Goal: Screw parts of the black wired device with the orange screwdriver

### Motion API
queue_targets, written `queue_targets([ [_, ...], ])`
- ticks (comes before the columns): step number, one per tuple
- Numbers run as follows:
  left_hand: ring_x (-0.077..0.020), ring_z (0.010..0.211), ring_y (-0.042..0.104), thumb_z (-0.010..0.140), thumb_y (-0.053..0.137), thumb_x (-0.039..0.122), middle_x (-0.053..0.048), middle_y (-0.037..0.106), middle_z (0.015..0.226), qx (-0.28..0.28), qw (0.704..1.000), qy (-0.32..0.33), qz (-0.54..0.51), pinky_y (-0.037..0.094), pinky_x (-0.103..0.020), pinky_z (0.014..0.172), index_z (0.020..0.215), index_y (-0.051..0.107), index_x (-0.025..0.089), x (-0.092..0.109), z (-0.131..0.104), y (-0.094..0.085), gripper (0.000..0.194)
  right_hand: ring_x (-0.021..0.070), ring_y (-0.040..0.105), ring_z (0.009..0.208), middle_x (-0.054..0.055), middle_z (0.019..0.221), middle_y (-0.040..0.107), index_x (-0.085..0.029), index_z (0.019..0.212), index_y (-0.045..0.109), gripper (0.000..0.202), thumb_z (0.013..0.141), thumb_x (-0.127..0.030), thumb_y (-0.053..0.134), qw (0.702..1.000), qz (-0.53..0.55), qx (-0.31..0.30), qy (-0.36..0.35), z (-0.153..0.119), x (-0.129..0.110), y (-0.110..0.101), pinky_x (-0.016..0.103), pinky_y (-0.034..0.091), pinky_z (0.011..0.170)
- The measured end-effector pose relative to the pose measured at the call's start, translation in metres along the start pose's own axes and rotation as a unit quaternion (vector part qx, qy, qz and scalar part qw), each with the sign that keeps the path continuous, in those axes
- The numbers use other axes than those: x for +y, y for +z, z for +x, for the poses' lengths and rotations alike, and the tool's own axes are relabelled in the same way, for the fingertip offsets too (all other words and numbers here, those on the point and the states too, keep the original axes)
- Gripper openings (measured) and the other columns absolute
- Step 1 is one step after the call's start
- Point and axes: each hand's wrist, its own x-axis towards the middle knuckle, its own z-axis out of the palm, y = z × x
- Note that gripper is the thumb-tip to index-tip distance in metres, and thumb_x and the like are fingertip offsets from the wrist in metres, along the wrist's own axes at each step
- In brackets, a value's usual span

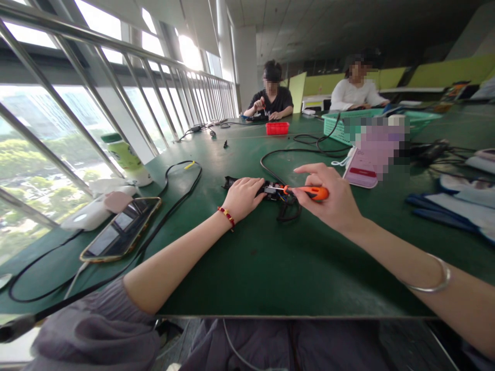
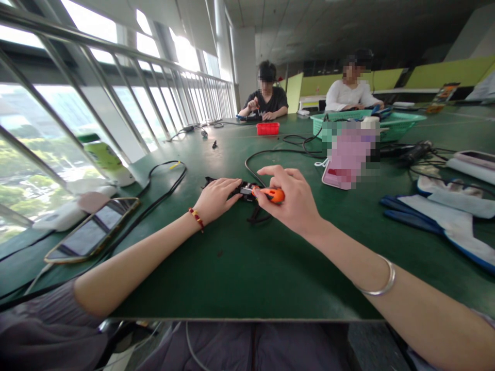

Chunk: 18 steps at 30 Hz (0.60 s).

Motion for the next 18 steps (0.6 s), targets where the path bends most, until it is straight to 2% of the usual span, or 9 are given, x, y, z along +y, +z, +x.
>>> queue_targets([
  [5, -0.0214, 0.109, 0.055, 0.088, 0.048, 0.031, -0.009, 0.062, 0.117, 0.020, 1.000, -0.003, 0.007, 0.042, -0.037, 0.095, 0.119, 0.054, 0.015, -0.0005, -0.0001, 0.0043, 0.035, 0.0179, 0.058, 0.076, 0.001, 0.080, 0.060, -0.022, 0.112, 0.047, 0.042, 0.071, -0.021, 0.057, 0.999, 0.020, 0.025, -0.015, -0.0020, 0.0022, 0.0018, 0.035, 0.046, 0.077],
  [9, -0.0214, 0.107, 0.056, 0.088, 0.047, 0.030, -0.008, 0.063, 0.116, 0.023, 1.000, -0.012, 0.012, 0.043, -0.036, 0.094, 0.117, 0.055, 0.016, 0.0002, 0.0001, 0.0053, 0.033, 0.0173, 0.058, 0.077, 0.001, 0.082, 0.059, -0.022, 0.114, 0.046, 0.045, 0.071, -0.019, 0.056, 0.999, 0.030, 0.015, -0.005, -0.0019, 0.0034, 0.0028, 0.034, 0.047, 0.078],
  [14, -0.0216, 0.108, 0.056, 0.088, 0.047, 0.030, -0.008, 0.062, 0.117, 0.023, 1.000, -0.007, 0.013, 0.042, -0.036, 0.094, 0.117, 0.055, 0.015, 0.0005, -0.0003, 0.0057, 0.034, 0.0157, 0.054, 0.062, -0.003, 0.063, 0.054, -0.021, 0.109, 0.048, 0.035, 0.077, -0.032, 0.056, 0.999, 0.017, -0.005, 0.038, -0.0007, 0.0018, 0.0018, 0.035, 0.046, 0.073],
  [18, -0.0219, 0.109, 0.055, 0.088, 0.046, 0.030, -0.009, 0.061, 0.118, 0.022, 1.000, -0.002, 0.011, 0.041, -0.036, 0.096, 0.119, 0.054, 0.014, -0.0003, -0.0009, 0.0064, 0.035, 0.0183, 0.059, 0.073, 0.000, 0.069, 0.062, -0.023, 0.096, 0.053, 0.021, 0.079, -0.034, 0.055, 0.999, 0.016, -0.007, 0.035, -0.0016, 0.0006, 0.0012, 0.034, 0.046, 0.075],
])
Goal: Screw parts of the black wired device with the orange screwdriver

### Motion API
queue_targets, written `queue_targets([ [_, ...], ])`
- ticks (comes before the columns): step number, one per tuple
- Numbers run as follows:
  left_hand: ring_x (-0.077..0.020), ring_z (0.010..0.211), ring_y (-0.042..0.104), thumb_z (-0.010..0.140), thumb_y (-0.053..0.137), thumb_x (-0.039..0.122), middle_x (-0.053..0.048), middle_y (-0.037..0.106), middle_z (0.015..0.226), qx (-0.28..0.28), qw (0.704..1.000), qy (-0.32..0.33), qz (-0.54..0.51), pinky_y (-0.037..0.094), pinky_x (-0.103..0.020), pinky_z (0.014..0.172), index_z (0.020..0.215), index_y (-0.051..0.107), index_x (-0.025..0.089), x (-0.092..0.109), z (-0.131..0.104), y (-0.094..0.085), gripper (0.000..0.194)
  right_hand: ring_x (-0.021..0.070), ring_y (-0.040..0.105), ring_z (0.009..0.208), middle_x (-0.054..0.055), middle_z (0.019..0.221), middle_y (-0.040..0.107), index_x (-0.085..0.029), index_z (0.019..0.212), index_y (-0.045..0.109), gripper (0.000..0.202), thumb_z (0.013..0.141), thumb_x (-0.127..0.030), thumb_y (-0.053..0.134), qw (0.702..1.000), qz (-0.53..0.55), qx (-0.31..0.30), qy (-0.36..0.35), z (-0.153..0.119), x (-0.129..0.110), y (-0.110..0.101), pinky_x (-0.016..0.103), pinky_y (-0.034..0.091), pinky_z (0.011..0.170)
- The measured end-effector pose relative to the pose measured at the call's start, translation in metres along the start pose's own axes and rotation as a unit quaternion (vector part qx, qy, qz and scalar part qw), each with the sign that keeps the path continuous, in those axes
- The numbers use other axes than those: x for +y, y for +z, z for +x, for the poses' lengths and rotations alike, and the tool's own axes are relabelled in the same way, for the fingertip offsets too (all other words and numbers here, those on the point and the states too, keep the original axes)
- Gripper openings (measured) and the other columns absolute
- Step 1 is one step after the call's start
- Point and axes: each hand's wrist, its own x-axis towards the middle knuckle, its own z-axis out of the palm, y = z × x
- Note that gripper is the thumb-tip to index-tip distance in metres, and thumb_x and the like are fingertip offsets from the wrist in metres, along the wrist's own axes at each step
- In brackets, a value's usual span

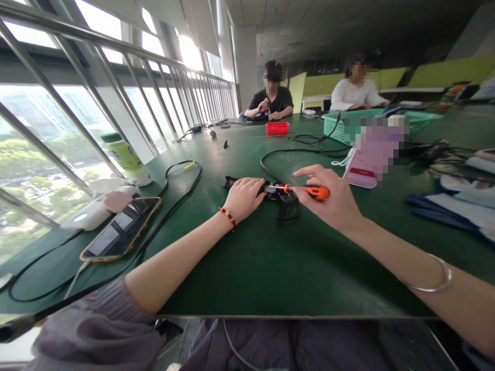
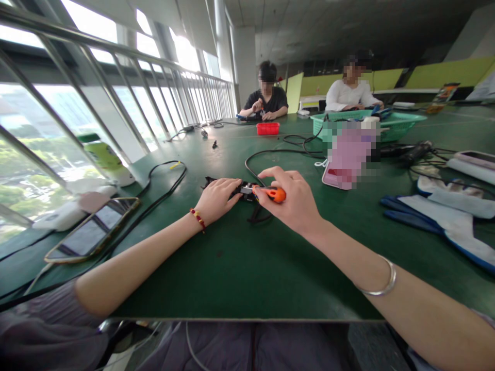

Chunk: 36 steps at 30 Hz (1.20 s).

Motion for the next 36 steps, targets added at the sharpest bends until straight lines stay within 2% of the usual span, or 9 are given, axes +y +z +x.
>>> queue_targets([
  [4, -0.0222, 0.110, 0.054, 0.088, 0.046, 0.030, -0.009, 0.061, 0.118, -0.008, 1.000, 0.000, 0.001, 0.041, -0.037, 0.097, 0.120, 0.053, 0.013, 0.0006, 0.0005, -0.0018, 0.037, 0.0165, 0.058, 0.068, -0.001, 0.069, 0.061, -0.023, 0.103, 0.052, 0.028, 0.075, -0.026, 0.057, 1.000, 0.006, 0.011, -0.023, -0.0002, 0.0000, 0.0004, 0.035, 0.047, 0.076],
  [8, -0.0225, 0.109, 0.054, 0.088, 0.047, 0.030, -0.009, 0.061, 0.118, -0.015, 1.000, -0.001, 0.009, 0.041, -0.037, 0.096, 0.119, 0.053, 0.013, 0.0012, 0.0011, -0.0032, 0.036, 0.0172, 0.059, 0.079, 0.002, 0.089, 0.062, -0.022, 0.109, 0.049, 0.040, 0.070, -0.019, 0.057, 0.999, 0.030, 0.035, -0.027, 0.0004, 0.0007, 0.0009, 0.034, 0.047, 0.078],
  [10, -0.0223, 0.109, 0.054, 0.088, 0.047, 0.030, -0.009, 0.061, 0.118, -0.013, 1.000, 0.001, 0.011, 0.041, -0.037, 0.096, 0.119, 0.053, 0.014, 0.0009, 0.0012, -0.0029, 0.036, 0.0167, 0.059, 0.077, 0.002, 0.086, 0.061, -0.022, 0.111, 0.048, 0.042, 0.071, -0.018, 0.056, 0.999, 0.031, 0.030, -0.020, 0.0007, 0.0010, 0.0007, 0.034, 0.047, 0.078],
  [14, -0.0220, 0.110, 0.054, 0.088, 0.046, 0.029, -0.009, 0.061, 0.118, -0.010, 1.000, 0.004, 0.016, 0.041, -0.036, 0.096, 0.119, 0.052, 0.014, 0.0008, 0.0009, -0.0023, 0.035, 0.0161, 0.059, 0.069, -0.001, 0.071, 0.060, -0.021, 0.107, 0.050, 0.032, 0.076, -0.027, 0.055, 1.000, 0.015, 0.021, 0.003, 0.0015, 0.0004, -0.0007, 0.033, 0.046, 0.076],
  [18, -0.0212, 0.110, 0.054, 0.089, 0.044, 0.028, -0.009, 0.061, 0.119, -0.012, 1.000, 0.003, 0.028, 0.041, -0.035, 0.096, 0.120, 0.052, 0.014, 0.0026, 0.0003, -0.0024, 0.035, 0.0184, 0.058, 0.071, 0.000, 0.066, 0.061, -0.021, 0.097, 0.055, 0.022, 0.080, -0.036, 0.053, 1.000, -0.010, 0.008, 0.012, 0.0022, -0.0007, -0.0017, 0.034, 0.045, 0.076],
  [21, -0.0208, 0.109, 0.055, 0.089, 0.044, 0.028, -0.009, 0.061, 0.118, -0.009, 0.999, 0.002, 0.037, 0.041, -0.035, 0.094, 0.120, 0.052, 0.014, 0.0037, 0.0003, -0.0021, 0.034, 0.0183, 0.058, 0.071, 0.000, 0.066, 0.061, -0.021, 0.099, 0.054, 0.023, 0.078, -0.031, 0.055, 1.000, -0.010, 0.012, -0.007, 0.0016, -0.0010, -0.0013, 0.034, 0.045, 0.077],
  [26, -0.0210, 0.108, 0.056, 0.089, 0.043, 0.027, -0.009, 0.062, 0.117, -0.006, 0.999, 0.001, 0.045, 0.042, -0.035, 0.092, 0.119, 0.053, 0.015, 0.0040, 0.0008, -0.0023, 0.033, 0.0173, 0.059, 0.077, 0.002, 0.083, 0.061, -0.021, 0.112, 0.049, 0.040, 0.073, -0.021, 0.056, 0.999, 0.021, 0.018, -0.025, -0.0002, 0.0012, 0.0007, 0.034, 0.046, 0.080],
  [32, -0.0214, 0.107, 0.056, 0.089, 0.045, 0.028, -0.008, 0.062, 0.116, -0.016, 0.999, -0.007, 0.043, 0.043, -0.035, 0.091, 0.119, 0.054, 0.015, 0.0045, 0.0011, -0.0050, 0.033, 0.0170, 0.056, 0.070, 0.000, 0.072, 0.059, -0.021, 0.107, 0.051, 0.030, 0.080, -0.034, 0.054, 1.000, 0.014, 0.004, 0.008, 0.0013, 0.0024, -0.0005, 0.034, 0.046, 0.075],
  [36, -0.0209, 0.107, 0.056, 0.089, 0.046, 0.028, -0.008, 0.062, 0.116, -0.009, 0.999, -0.007, 0.039, 0.043, -0.034, 0.092, 0.120, 0.053, 0.015, 0.0042, 0.0003, -0.0036, 0.034, 0.0179, 0.057, 0.074, 0.001, 0.074, 0.061, -0.021, 0.099, 0.055, 0.022, 0.079, -0.032, 0.055, 1.000, 0.001, -0.002, -0.004, 0.0020, -0.0001, -0.0019, 0.033, 0.045, 0.075],
])
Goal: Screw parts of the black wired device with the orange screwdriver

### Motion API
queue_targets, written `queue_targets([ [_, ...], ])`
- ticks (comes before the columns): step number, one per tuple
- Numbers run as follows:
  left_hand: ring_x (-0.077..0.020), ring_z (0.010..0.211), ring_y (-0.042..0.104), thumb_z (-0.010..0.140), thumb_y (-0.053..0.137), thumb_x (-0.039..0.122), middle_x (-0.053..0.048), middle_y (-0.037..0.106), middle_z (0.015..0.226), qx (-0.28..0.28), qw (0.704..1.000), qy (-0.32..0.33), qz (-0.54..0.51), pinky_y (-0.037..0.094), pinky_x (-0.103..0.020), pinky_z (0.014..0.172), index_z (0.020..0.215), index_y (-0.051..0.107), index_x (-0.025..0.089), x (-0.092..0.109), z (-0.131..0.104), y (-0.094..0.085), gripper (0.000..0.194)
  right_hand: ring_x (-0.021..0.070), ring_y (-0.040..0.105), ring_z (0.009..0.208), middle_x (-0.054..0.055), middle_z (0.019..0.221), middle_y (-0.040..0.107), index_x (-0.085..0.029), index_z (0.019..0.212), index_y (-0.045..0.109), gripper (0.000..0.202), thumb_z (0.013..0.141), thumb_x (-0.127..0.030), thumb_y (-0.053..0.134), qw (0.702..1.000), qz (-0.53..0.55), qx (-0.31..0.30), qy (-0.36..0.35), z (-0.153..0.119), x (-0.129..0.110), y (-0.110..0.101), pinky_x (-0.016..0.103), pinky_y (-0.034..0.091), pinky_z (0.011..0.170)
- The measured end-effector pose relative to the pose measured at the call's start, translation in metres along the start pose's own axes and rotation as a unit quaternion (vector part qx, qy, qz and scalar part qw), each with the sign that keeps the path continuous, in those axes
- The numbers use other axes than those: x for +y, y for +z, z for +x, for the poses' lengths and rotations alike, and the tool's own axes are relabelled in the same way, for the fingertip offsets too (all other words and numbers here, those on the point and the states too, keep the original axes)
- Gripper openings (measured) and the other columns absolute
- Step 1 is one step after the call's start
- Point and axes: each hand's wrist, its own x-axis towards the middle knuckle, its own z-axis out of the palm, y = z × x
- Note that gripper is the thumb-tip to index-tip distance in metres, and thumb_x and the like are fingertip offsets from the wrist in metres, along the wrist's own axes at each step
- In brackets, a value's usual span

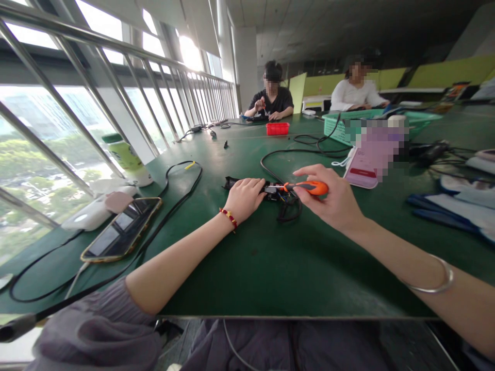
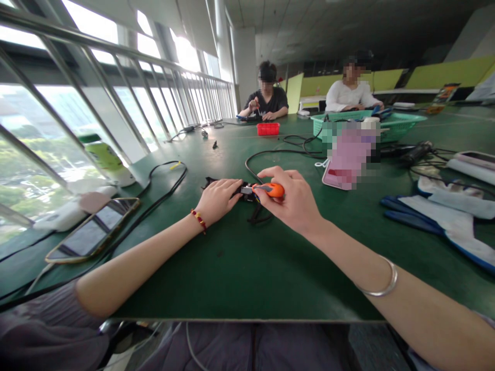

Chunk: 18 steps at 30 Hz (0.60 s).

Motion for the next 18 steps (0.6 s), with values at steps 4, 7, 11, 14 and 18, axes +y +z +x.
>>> queue_targets([
  [4, -0.0210, 0.107, 0.055, 0.089, 0.046, 0.028, -0.008, 0.062, 0.116, 0.009, 1.000, 0.002, -0.002, 0.043, -0.035, 0.092, 0.120, 0.053, 0.015, -0.0006, -0.0005, 0.0016, 0.034, 0.0168, 0.057, 0.074, 0.002, 0.080, 0.062, -0.020, 0.108, 0.051, 0.034, 0.074, -0.021, 0.057, 0.999, 0.010, 0.010, -0.040, -0.0009, -0.0008, 0.0010, 0.033, 0.045, 0.077],
  [7, -0.0208, 0.106, 0.056, 0.089, 0.046, 0.028, -0.008, 0.062, 0.116, 0.009, 1.000, -0.002, -0.001, 0.043, -0.034, 0.091, 0.119, 0.054, 0.016, 0.0000, -0.0005, 0.0011, 0.034, 0.0173, 0.057, 0.080, 0.003, 0.086, 0.061, -0.020, 0.111, 0.049, 0.040, 0.072, -0.018, 0.056, 0.999, 0.020, 0.010, -0.046, -0.0017, 0.0004, 0.0018, 0.033, 0.044, 0.080],
  [11, -0.0211, 0.106, 0.056, 0.089, 0.047, 0.029, -0.008, 0.062, 0.116, 0.010, 1.000, -0.003, -0.003, 0.043, -0.035, 0.091, 0.120, 0.054, 0.016, 0.0004, -0.0004, 0.0012, 0.035, 0.0154, 0.055, 0.070, 0.000, 0.076, 0.058, -0.019, 0.113, 0.048, 0.037, 0.078, -0.028, 0.055, 0.999, 0.025, -0.025, -0.020, -0.0018, 0.0019, 0.0016, 0.034, 0.043, 0.079],
  [14, -0.0216, 0.107, 0.055, 0.089, 0.046, 0.029, -0.008, 0.062, 0.116, 0.011, 1.000, 0.000, -0.006, 0.043, -0.035, 0.092, 0.120, 0.053, 0.015, -0.0006, -0.0006, 0.0019, 0.035, 0.0161, 0.053, 0.068, -0.001, 0.068, 0.057, -0.019, 0.110, 0.050, 0.034, 0.081, -0.037, 0.053, 0.999, 0.022, -0.032, 0.000, -0.0011, 0.0010, 0.0009, 0.035, 0.042, 0.078],
  [18, -0.0216, 0.107, 0.056, 0.089, 0.046, 0.029, -0.008, 0.062, 0.116, 0.010, 1.000, 0.000, -0.014, 0.043, -0.036, 0.092, 0.120, 0.054, 0.016, -0.0011, -0.0010, 0.0013, 0.035, 0.0169, 0.055, 0.068, -0.001, 0.066, 0.059, -0.020, 0.103, 0.053, 0.027, 0.081, -0.034, 0.053, 0.999, 0.035, -0.025, 0.010, -0.0005, -0.0016, 0.0009, 0.035, 0.043, 0.078],
])
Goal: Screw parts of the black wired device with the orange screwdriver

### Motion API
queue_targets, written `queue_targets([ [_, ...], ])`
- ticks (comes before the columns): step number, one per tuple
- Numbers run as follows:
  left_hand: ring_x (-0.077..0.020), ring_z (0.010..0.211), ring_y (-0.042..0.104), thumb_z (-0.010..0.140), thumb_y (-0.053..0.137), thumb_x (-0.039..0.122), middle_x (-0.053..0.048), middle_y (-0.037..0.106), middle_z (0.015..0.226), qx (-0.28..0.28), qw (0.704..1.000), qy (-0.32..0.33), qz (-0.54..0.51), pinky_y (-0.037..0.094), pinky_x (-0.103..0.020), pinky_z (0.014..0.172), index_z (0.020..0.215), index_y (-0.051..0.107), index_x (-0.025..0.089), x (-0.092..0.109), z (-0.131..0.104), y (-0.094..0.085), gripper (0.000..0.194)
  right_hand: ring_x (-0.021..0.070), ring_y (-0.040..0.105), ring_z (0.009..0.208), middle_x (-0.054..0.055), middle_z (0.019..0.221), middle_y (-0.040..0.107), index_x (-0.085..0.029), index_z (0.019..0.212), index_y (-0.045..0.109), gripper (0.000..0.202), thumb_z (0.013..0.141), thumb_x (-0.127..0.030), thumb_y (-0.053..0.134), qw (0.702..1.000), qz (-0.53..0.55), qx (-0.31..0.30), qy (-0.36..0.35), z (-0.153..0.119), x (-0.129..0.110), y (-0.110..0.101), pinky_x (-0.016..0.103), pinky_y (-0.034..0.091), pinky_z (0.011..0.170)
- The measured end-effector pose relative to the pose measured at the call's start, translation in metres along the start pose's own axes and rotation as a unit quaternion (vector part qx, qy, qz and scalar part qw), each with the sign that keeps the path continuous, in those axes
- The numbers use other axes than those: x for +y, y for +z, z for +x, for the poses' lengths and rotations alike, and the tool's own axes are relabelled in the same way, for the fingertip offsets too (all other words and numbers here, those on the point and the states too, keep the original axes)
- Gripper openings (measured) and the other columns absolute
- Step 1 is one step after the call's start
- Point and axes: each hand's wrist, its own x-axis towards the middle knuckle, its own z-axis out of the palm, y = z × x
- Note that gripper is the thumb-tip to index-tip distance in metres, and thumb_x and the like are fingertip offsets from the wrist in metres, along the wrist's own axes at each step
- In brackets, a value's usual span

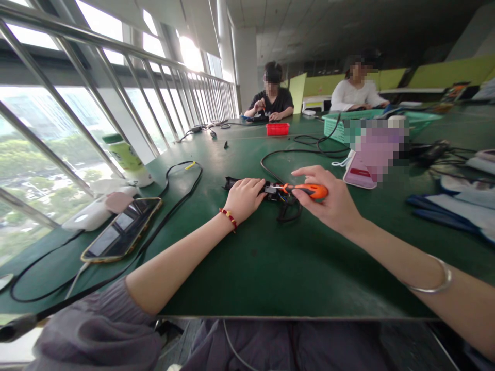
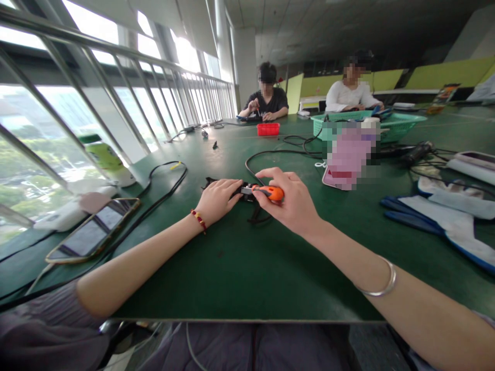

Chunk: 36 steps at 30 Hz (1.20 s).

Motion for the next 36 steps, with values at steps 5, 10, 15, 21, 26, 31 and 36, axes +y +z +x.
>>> queue_targets([
  [5, -0.0222, 0.107, 0.055, 0.088, 0.046, 0.031, -0.008, 0.061, 0.117, -0.003, 1.000, -0.006, -0.001, 0.043, -0.036, 0.091, 0.120, 0.053, 0.015, 0.0016, 0.0003, -0.0024, 0.036, 0.0175, 0.060, 0.079, 0.003, 0.088, 0.063, -0.020, 0.108, 0.051, 0.035, 0.073, -0.019, 0.055, 0.999, 0.024, 0.034, -0.025, -0.0005, 0.0002, 0.0014, 0.034, 0.046, 0.080],
  [10, -0.0226, 0.107, 0.055, 0.088, 0.044, 0.032, -0.008, 0.061, 0.118, -0.008, 1.000, -0.005, -0.003, 0.042, -0.037, 0.092, 0.121, 0.053, 0.015, 0.0015, 0.0001, -0.0031, 0.037, 0.0189, 0.060, 0.084, 0.003, 0.089, 0.060, -0.020, 0.113, 0.047, 0.041, 0.072, -0.017, 0.052, 0.999, 0.006, 0.046, -0.003, -0.0009, 0.0002, 0.0012, 0.035, 0.046, 0.081],
  [15, -0.0222, 0.107, 0.054, 0.088, 0.044, 0.032, -0.009, 0.060, 0.118, -0.003, 1.000, -0.003, -0.016, 0.042, -0.038, 0.093, 0.121, 0.053, 0.015, 0.0003, -0.0001, -0.0030, 0.038, 0.0167, 0.059, 0.071, -0.001, 0.071, 0.056, -0.021, 0.110, 0.047, 0.033, 0.078, -0.027, 0.052, 0.997, 0.004, 0.050, 0.054, 0.0002, -0.0031, 0.0000, 0.031, 0.045, 0.071],
  [21, -0.0225, 0.108, 0.054, 0.088, 0.044, 0.032, -0.009, 0.060, 0.118, -0.002, 1.000, -0.001, -0.015, 0.041, -0.038, 0.094, 0.121, 0.053, 0.015, 0.0001, 0.0001, -0.0033, 0.038, 0.0143, 0.054, 0.062, -0.001, 0.071, 0.058, -0.020, 0.099, 0.053, 0.023, 0.080, -0.032, 0.052, 0.997, 0.019, 0.014, 0.067, 0.0013, -0.0054, -0.0022, 0.030, 0.044, 0.065],
  [26, -0.0227, 0.108, 0.054, 0.088, 0.044, 0.032, -0.009, 0.061, 0.118, -0.002, 1.000, -0.002, -0.016, 0.042, -0.038, 0.093, 0.121, 0.053, 0.014, -0.0005, 0.0003, -0.0035, 0.038, 0.0141, 0.056, 0.070, -0.001, 0.077, 0.057, -0.020, 0.110, 0.047, 0.038, 0.072, -0.016, 0.055, 0.997, 0.044, 0.049, 0.039, 0.0003, -0.0049, 0.0004, 0.030, 0.045, 0.074],
  [31, -0.0224, 0.109, 0.054, 0.088, 0.045, 0.032, -0.009, 0.060, 0.119, 0.000, 1.000, -0.001, -0.022, 0.042, -0.039, 0.094, 0.121, 0.053, 0.015, -0.0006, 0.0000, -0.0036, 0.038, 0.0139, 0.055, 0.062, -0.003, 0.068, 0.053, -0.019, 0.112, 0.045, 0.038, 0.077, -0.027, 0.055, 0.994, 0.061, 0.024, 0.086, 0.0009, -0.0036, 0.0010, 0.028, 0.044, 0.065],
  [36, -0.0225, 0.109, 0.054, 0.088, 0.045, 0.032, -0.010, 0.060, 0.119, 0.000, 1.000, 0.000, -0.024, 0.042, -0.039, 0.094, 0.121, 0.053, 0.014, -0.0003, -0.0002, -0.0037, 0.038, 0.0136, 0.061, 0.065, 0.001, 0.083, 0.062, -0.021, 0.094, 0.053, 0.019, 0.079, -0.032, 0.055, 0.992, 0.073, 0.013, 0.099, 0.0014, -0.0050, -0.0012, 0.029, 0.046, 0.067],
])
